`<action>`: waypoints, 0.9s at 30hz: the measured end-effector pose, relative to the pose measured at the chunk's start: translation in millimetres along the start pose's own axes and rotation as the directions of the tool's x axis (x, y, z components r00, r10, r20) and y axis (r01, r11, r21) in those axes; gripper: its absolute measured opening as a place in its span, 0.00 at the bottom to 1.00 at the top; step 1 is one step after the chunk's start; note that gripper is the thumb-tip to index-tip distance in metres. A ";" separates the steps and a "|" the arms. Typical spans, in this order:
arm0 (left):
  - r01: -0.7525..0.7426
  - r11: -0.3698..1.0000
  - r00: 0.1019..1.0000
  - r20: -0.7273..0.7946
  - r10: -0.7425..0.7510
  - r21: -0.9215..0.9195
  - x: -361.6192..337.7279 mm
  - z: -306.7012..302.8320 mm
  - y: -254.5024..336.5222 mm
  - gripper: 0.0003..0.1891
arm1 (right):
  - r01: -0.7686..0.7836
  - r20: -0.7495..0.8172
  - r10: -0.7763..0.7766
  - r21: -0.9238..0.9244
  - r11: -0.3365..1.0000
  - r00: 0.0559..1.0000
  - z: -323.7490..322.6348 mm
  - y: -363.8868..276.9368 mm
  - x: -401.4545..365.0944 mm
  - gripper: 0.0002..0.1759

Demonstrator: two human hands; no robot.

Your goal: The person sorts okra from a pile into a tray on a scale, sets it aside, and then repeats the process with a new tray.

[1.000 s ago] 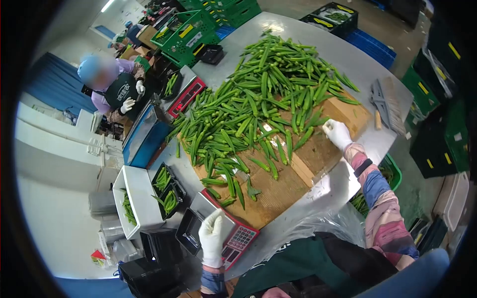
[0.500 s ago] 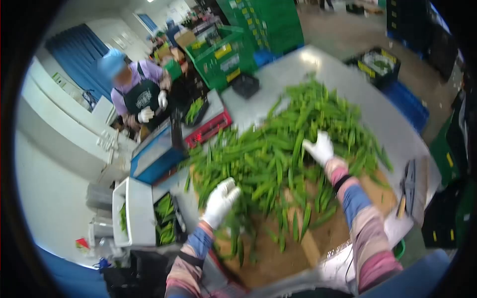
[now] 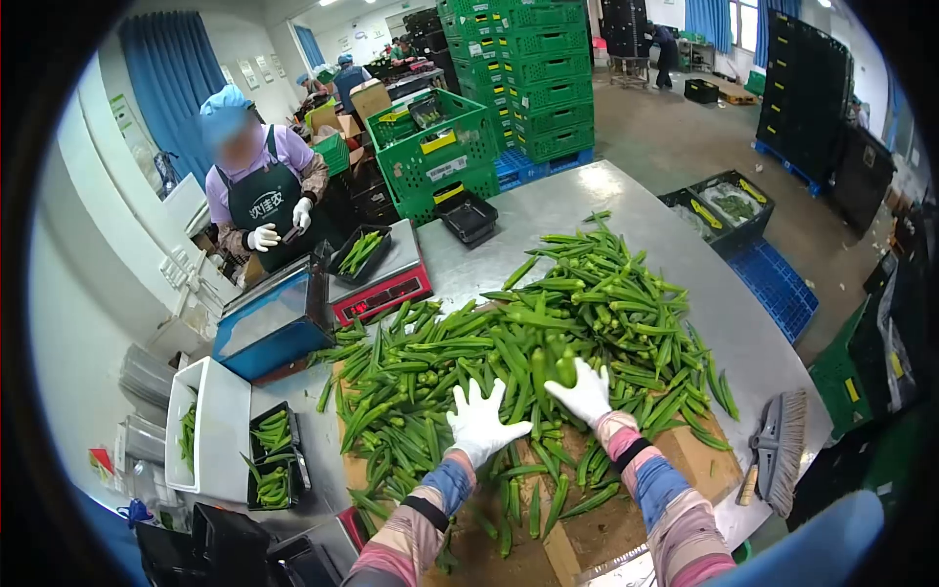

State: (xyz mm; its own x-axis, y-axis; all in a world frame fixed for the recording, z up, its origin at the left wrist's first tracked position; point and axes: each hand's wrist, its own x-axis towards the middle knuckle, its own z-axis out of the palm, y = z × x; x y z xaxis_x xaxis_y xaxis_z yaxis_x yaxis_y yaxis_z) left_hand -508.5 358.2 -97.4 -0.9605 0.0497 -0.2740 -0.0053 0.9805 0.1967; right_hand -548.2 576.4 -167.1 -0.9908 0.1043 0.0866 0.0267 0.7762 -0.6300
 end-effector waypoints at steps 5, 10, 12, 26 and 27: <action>-0.087 0.993 0.994 -0.071 0.082 -0.076 -50.9 23.8 -15.8 0.47 | 0.123 0.127 -0.165 0.288 0.950 0.978 -9.0 -46.8 -55.3 0.29; -0.208 0.940 0.973 -0.155 0.170 -0.270 -139.7 73.4 -52.8 0.33 | 0.092 0.369 -0.201 0.292 0.952 0.908 -11.8 -58.2 -141.1 0.37; -0.230 0.933 0.973 -0.098 0.211 -0.276 -182.8 66.4 -52.7 0.30 | 0.131 0.457 -0.230 0.238 0.962 0.859 -22.7 -60.8 -176.5 0.35; -0.374 0.927 0.927 -0.038 0.373 -0.022 -336.0 103.8 -71.2 0.38 | 0.403 0.274 -0.388 -0.001 0.915 0.880 -58.2 26.3 -329.3 0.20; -0.380 0.925 0.924 -0.044 0.380 -0.009 -341.6 104.3 -71.8 0.38 | 0.384 0.279 -0.351 -0.072 0.920 0.894 -62.4 34.6 -328.0 0.21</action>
State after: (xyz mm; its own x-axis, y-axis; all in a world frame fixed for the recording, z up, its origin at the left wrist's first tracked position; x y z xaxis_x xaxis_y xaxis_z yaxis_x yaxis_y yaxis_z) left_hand -151.0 290.6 -116.1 -0.9018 0.4099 -0.1371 0.3579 0.8860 0.2949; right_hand -214.0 607.8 -169.2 -0.9319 -0.3529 0.0834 -0.3466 0.7993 -0.4909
